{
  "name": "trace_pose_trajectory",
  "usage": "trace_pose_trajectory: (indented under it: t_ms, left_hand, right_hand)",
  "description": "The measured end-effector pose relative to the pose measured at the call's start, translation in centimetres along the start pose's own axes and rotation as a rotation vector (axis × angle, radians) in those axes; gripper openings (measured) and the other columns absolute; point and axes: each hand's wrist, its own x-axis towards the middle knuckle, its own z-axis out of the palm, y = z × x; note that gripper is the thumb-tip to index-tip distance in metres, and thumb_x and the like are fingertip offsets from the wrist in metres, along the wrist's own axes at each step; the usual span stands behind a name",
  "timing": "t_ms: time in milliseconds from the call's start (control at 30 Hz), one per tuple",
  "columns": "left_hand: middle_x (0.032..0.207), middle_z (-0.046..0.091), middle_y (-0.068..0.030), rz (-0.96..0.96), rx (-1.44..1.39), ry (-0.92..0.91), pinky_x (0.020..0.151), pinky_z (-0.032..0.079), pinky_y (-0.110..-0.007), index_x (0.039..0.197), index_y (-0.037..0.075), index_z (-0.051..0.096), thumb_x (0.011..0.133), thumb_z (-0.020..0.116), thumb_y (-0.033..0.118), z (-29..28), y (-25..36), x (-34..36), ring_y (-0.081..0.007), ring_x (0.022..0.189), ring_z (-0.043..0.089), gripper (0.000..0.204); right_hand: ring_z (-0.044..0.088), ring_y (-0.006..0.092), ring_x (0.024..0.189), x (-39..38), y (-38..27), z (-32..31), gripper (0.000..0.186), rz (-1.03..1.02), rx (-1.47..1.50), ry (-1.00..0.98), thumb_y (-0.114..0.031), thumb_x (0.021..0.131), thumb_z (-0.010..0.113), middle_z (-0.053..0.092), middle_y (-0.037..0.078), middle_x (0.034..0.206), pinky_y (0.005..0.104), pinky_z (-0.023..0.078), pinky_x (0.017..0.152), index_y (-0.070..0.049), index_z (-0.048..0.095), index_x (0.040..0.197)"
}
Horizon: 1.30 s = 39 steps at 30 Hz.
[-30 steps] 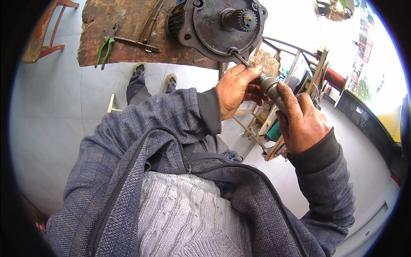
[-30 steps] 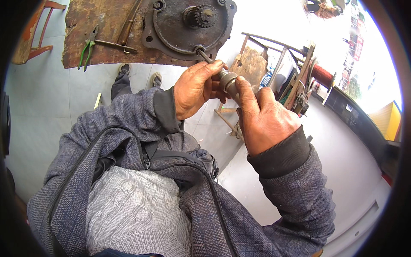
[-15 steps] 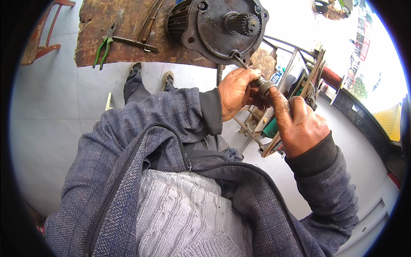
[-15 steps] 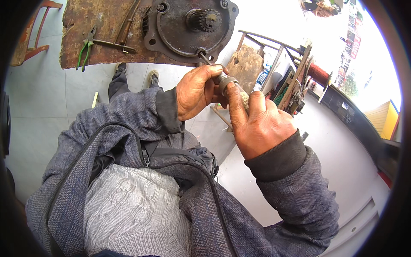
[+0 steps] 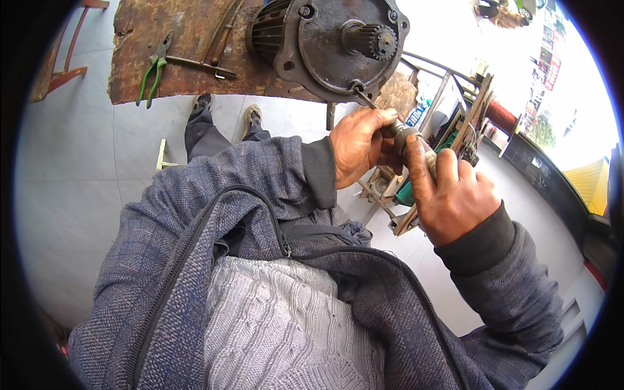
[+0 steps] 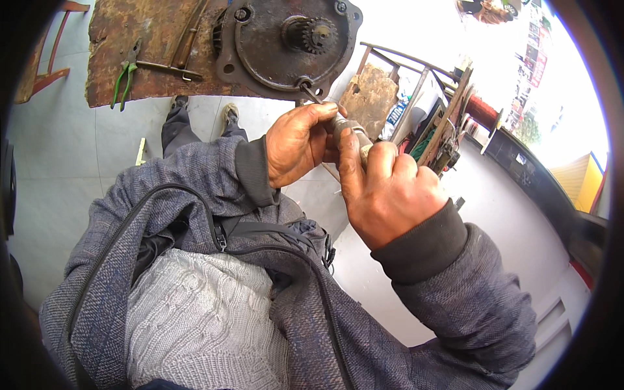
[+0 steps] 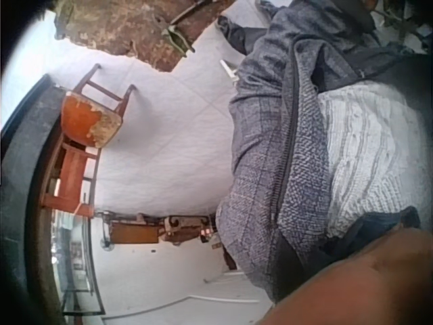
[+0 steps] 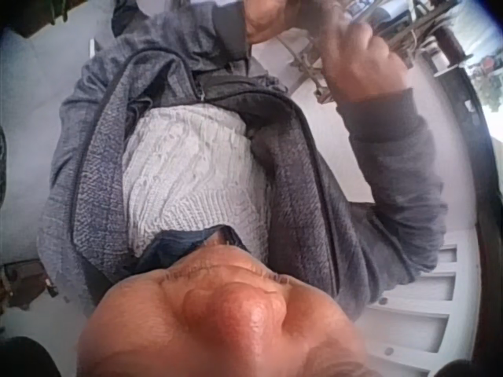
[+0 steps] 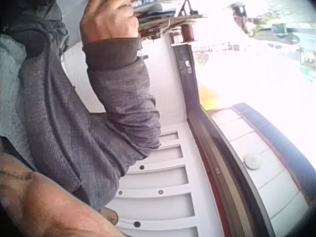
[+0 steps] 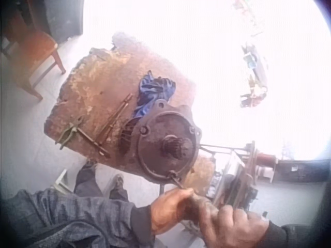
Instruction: The person uses a punch and hammer to drive out pins from a motor end bell on a workbench. They repeatedly position the punch on each pin and strike it with the hammer, then rotate the motor to access additional pins.
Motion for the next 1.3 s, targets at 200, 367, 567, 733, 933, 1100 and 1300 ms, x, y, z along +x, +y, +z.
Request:
trace_pose_trajectory:
  t_ms: [200,367,567,733,933,1100,1300]
  left_hand:
    - [0.105,0.071,-0.0148,-0.001,0.044,-0.065,0.073,0.056,-0.036,0.121,-0.002,0.063,0.111,0.045,0.037,0.5,0.7,0.9,-0.0240,0.093,0.071,0.044]
    - [0.090,0.074,-0.0145,-0.010,0.187,0.058,0.062,0.055,-0.030,0.111,-0.004,0.066,0.111,0.045,0.043,1.6,0.7,0.9,-0.0220,0.078,0.074,0.051]
    - [0.084,0.073,-0.0140,-0.071,0.295,0.121,0.055,0.054,-0.027,0.104,-0.004,0.066,0.109,0.049,0.043,1.8,0.6,1.3,-0.0204,0.072,0.073,0.051]
    - [0.093,0.074,-0.0182,-0.088,0.308,0.098,0.053,0.052,-0.028,0.111,-0.004,0.061,0.108,0.047,0.051,2.7,2.0,0.4,-0.0270,0.073,0.073,0.056]
    - [0.110,0.065,-0.0176,0.829,1.844,0.354,0.078,0.058,-0.036,0.120,-0.004,0.052,0.085,0.083,0.019,3.9,4.2,-4.1,-0.0261,0.099,0.068,0.052]
    - [0.133,0.058,-0.0196,1.047,1.685,-0.205,0.109,0.045,-0.043,0.137,0.001,0.051,0.087,0.077,0.021,6.5,-0.5,1.4,-0.0314,0.126,0.057,0.059]
    - [0.100,0.069,-0.0119,1.076,1.441,-0.183,0.088,0.057,-0.035,0.112,0.003,0.066,0.087,0.081,0.016,6.1,-1.3,3.4,-0.0227,0.099,0.069,0.031]
  right_hand:
    - [0.066,0.0314,0.065,0.6,3.0,0.3,0.058,0.145,0.322,-0.138,-0.006,0.086,0.071,0.057,0.015,0.086,0.0406,0.055,0.059,-0.006,0.055,0.142]
    - [0.072,0.0371,0.080,-0.1,3.0,2.2,0.059,0.326,0.689,-0.201,-0.004,0.085,0.068,0.066,0.021,0.101,0.0418,0.060,0.076,-0.006,0.056,0.143]
    - [0.075,0.0332,0.103,-0.3,2.0,3.6,0.057,0.491,1.109,-0.092,-0.007,0.085,0.065,0.073,0.025,0.111,0.0378,0.058,0.092,0.002,0.056,0.141]
    - [0.075,0.0343,0.101,1.1,3.9,2.8,0.049,0.490,0.959,-0.128,-0.017,0.088,0.072,0.072,0.028,0.110,0.0388,0.058,0.090,0.003,0.064,0.132]
    - [0.068,0.0335,0.108,2.6,3.4,3.1,0.060,0.365,0.536,0.604,-0.046,0.096,0.069,0.068,0.026,0.119,0.0425,0.058,0.088,-0.004,0.061,0.138]
    - [0.058,0.0436,0.123,1.6,1.7,2.8,0.080,0.317,0.713,0.691,-0.056,0.094,0.063,0.054,0.031,0.135,0.0488,0.050,0.103,0.002,0.046,0.147]
    - [0.060,0.0452,0.119,1.3,3.3,7.8,0.076,0.083,0.866,1.001,-0.053,0.094,0.064,0.055,0.034,0.132,0.0509,0.050,0.103,0.000,0.048,0.146]
